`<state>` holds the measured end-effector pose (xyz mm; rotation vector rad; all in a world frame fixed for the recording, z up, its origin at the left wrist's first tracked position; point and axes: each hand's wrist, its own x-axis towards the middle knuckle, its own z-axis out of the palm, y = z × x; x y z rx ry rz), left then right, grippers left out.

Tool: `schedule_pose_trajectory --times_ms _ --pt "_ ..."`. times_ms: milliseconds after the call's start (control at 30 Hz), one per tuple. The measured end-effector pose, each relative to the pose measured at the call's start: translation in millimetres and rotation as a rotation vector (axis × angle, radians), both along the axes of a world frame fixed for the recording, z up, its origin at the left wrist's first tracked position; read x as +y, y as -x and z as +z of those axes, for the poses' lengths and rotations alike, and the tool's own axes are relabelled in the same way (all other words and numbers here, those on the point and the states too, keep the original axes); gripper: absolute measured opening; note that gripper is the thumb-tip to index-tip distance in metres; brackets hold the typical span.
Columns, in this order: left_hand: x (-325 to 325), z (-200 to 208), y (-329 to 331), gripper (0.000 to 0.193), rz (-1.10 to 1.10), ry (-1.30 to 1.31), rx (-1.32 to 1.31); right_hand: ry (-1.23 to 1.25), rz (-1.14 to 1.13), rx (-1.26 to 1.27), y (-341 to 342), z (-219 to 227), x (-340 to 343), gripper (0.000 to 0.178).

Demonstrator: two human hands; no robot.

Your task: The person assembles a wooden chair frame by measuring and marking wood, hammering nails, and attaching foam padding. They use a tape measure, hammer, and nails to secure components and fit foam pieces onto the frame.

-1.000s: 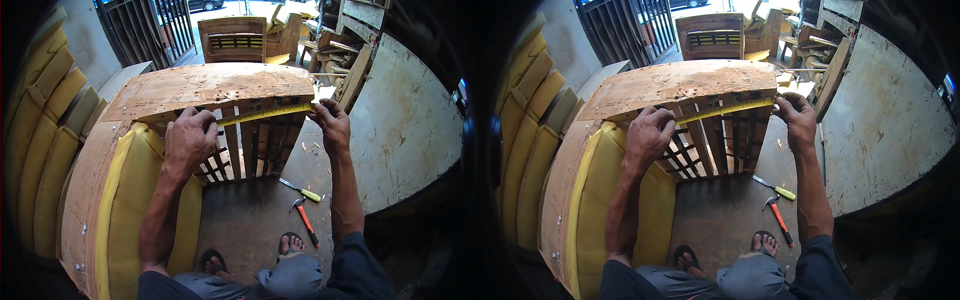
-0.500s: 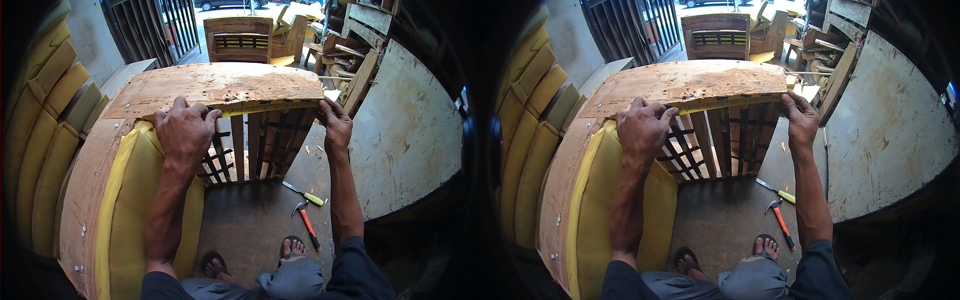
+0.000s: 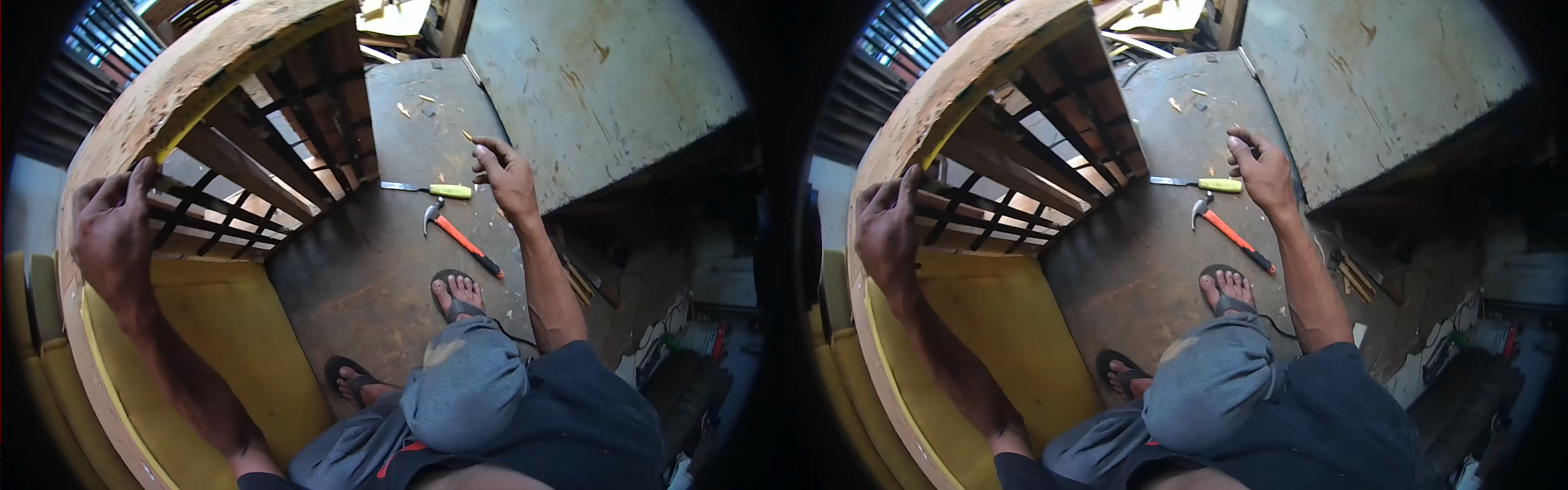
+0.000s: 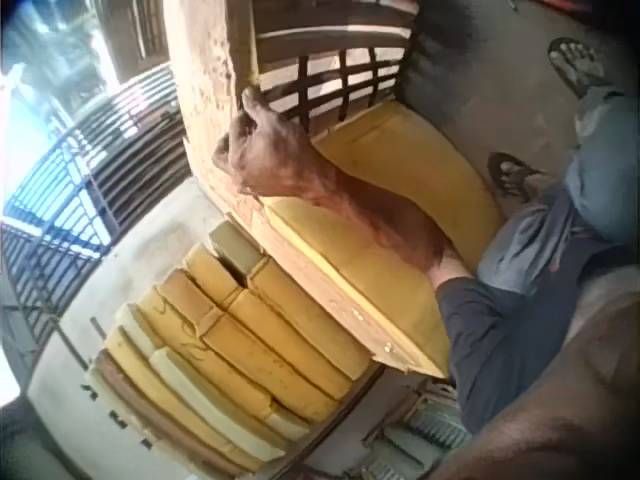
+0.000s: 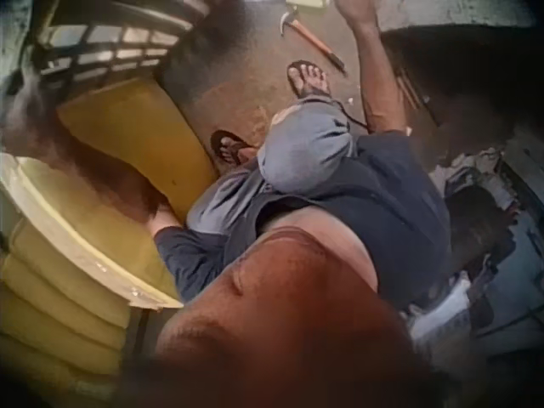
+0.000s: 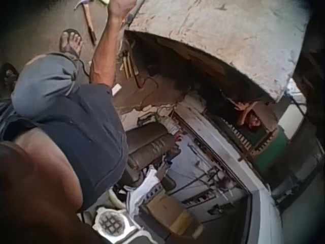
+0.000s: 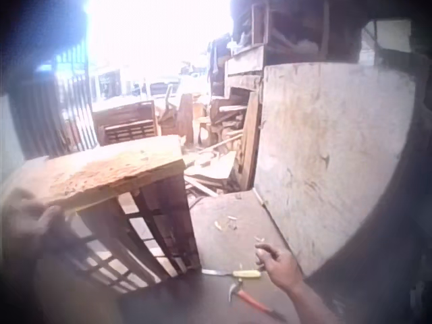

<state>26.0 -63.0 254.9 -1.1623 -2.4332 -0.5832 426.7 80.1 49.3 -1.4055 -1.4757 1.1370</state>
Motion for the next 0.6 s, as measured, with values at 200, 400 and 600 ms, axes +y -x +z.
schedule_pose_trajectory --times_ms 200,400,600 --pt "-9.3 1.1 51.1 0.034 -0.218 0.085 -0.104 0.267 0.161 -0.953 -172.6 -121.9 -126.8 0.029" --pt "-13.8 -0.4 66.6 0.036 -0.077 0.186 0.056 0.641 0.184 -0.909 -217.9 -135.5 -202.6 0.033" --pt "-16.1 6.0 79.7 0.033 -0.17 0.276 -0.03 0.559 -0.154 -0.915 -270.6 -163.2 -218.0 0.028"
